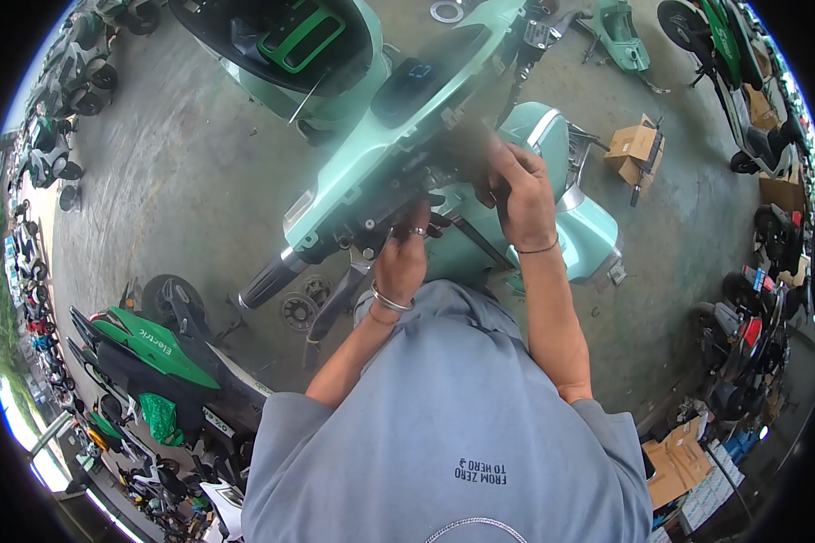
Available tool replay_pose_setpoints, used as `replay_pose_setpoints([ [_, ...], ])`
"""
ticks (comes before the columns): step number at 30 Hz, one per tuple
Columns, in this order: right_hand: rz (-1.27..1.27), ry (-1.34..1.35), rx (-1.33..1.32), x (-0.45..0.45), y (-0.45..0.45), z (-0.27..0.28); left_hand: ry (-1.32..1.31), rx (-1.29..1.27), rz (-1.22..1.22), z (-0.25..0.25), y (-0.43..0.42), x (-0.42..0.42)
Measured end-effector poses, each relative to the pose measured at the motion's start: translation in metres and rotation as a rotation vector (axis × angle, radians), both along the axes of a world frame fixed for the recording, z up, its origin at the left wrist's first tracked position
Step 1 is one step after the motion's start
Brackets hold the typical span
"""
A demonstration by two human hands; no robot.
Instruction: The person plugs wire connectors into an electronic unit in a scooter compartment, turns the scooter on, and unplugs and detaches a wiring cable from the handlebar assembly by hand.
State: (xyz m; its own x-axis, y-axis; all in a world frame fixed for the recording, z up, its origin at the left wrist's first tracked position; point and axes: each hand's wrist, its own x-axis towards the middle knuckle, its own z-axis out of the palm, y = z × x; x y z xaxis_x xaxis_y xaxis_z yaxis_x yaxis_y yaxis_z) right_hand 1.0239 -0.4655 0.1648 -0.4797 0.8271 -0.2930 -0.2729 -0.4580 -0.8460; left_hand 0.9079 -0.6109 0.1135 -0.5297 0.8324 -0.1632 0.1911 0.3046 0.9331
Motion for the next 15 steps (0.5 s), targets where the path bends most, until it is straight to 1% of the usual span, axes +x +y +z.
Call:
replay_pose_setpoints([
  [1,-0.011,0.000,0.005,-0.005,0.000,0.011,-0.152,-0.020,-0.023,0.007,0.002,-0.001],
  [2,-0.013,-0.039,0.087,-0.010,-0.001,0.021,-0.155,-0.015,-0.032,0.008,0.004,-0.001],
  [3,-0.014,-0.080,0.168,-0.011,-0.002,0.025,-0.293,-0.007,-0.028,0.008,0.005,-0.001],
  [4,0.002,-0.010,0.119,-0.008,0.001,0.025,-0.429,0.004,-0.023,0.008,0.008,-0.001],
  [5,-0.001,-0.011,0.125,-0.006,0.005,0.027,-0.430,0.008,-0.028,0.009,0.011,-0.002],
  [7,-0.136,0.368,-0.145,0.001,0.011,0.029,-0.412,-0.021,-0.059,0.012,0.011,-0.003],
  [8,-0.094,0.448,-0.152,0.009,0.017,0.031,-0.412,-0.018,-0.062,0.004,0.009,-0.003],
  [9,-0.101,0.454,-0.082,0.012,0.019,0.032,-0.294,0.021,-0.061,-0.004,0.008,-0.003],
  [11,-0.132,0.542,-0.096,0.012,0.015,0.041,-0.176,0.056,-0.067,-0.008,0.005,-0.004],
  [12,-0.135,0.541,-0.096,0.015,0.012,0.042,-0.234,-0.022,-0.045,-0.002,0.007,-0.005],
  [14,-0.085,0.625,0.001,0.023,0.006,0.043,-0.299,-0.103,-0.015,0.001,0.006,-0.005],
  [15,-0.081,0.622,-0.001,0.029,0.003,0.042,-0.235,-0.127,-0.073,-0.002,0.003,-0.008],
])
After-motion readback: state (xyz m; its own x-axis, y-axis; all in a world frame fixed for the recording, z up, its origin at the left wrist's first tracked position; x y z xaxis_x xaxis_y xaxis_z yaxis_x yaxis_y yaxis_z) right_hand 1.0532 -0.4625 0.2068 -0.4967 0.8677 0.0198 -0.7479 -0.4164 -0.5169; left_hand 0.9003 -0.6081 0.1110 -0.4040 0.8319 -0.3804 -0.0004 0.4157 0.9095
